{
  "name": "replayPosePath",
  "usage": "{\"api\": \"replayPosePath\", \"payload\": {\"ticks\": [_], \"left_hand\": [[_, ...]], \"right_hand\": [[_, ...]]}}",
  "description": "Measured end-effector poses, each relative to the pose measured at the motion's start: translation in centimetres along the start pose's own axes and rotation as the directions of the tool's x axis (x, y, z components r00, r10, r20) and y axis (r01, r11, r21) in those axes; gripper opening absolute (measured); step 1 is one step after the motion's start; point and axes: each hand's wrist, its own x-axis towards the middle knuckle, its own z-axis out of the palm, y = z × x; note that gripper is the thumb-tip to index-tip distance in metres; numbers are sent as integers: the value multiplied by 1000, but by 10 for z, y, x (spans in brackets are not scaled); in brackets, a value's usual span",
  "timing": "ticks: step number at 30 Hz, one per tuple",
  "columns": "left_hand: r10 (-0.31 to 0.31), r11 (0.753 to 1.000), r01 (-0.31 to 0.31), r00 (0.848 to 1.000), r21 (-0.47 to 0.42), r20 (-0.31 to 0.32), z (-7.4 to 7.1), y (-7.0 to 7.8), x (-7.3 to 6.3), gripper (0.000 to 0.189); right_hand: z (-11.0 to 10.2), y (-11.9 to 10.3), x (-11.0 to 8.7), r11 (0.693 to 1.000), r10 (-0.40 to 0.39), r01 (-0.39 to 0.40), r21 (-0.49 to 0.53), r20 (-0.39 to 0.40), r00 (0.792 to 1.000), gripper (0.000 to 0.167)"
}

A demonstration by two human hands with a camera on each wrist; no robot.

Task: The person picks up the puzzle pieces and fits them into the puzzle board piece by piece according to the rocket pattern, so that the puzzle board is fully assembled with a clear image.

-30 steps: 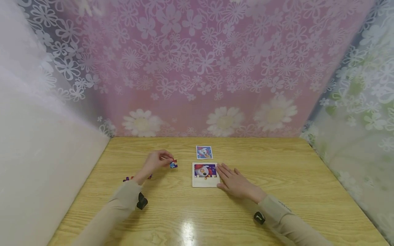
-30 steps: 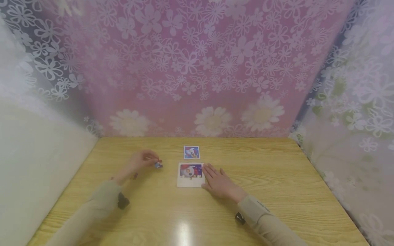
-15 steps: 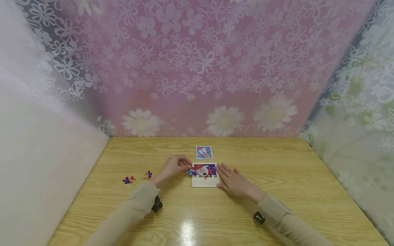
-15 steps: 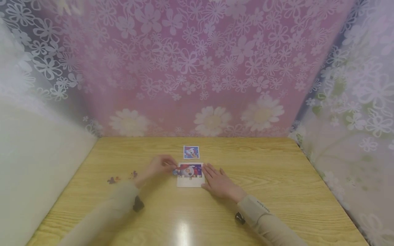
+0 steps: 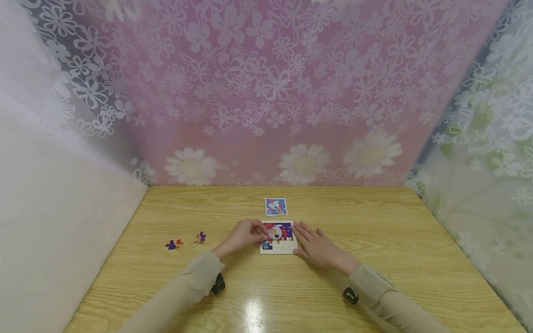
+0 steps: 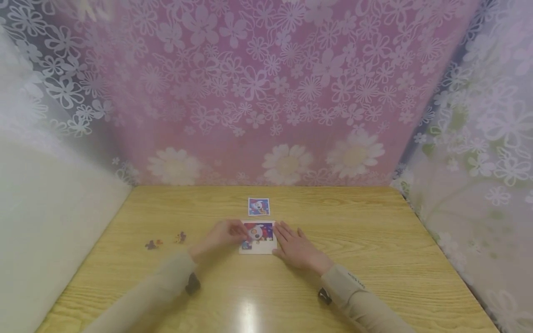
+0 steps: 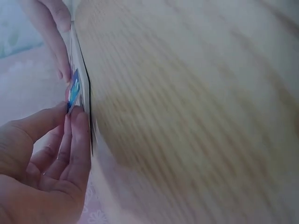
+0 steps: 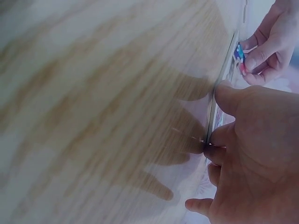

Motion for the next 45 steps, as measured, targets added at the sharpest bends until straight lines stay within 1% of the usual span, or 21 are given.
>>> {"api": "replayPosePath", "payload": {"ticks": [3,5,11,14,20,24,28,32,36,42,45], "left_hand": [[11,997,-11,1000,70,-2,0,2,0,4],[8,994,-8,1000,111,1,1,2,0,4],[7,985,-9,1000,173,13,4,2,2,12],[14,980,-14,1000,197,5,6,2,3,14],[6,976,-3,1000,217,-13,7,2,5,12],[13,971,-8,1000,239,-18,7,2,4,13],[6,968,0,1000,250,-23,7,3,3,13],[24,965,-16,999,262,-28,7,5,3,13],[42,962,-32,999,271,-34,7,6,4,12],[50,955,-27,996,295,-71,8,3,8,7],[53,957,-36,997,290,-51,7,4,9,7]], "right_hand": [[0,0,0,1000,-1,1,0,-2,1000,67],[0,0,0,1000,1,-1,-2,-4,1000,67],[0,-1,0,1000,3,-3,-4,-6,1000,66],[0,-1,-1,1000,2,-2,3,-10,1000,66],[1,0,0,1000,2,-2,6,-15,1000,67],[4,1,0,1000,-3,4,20,-26,1000,68],[6,2,0,1000,-17,18,19,-42,999,69],[4,1,-1,999,-29,31,43,-54,998,68],[2,-1,-1,999,-22,24,34,-46,999,67],[3,1,-1,999,-22,23,27,-43,999,67],[5,3,1,1000,-17,18,17,-38,999,68]]}}
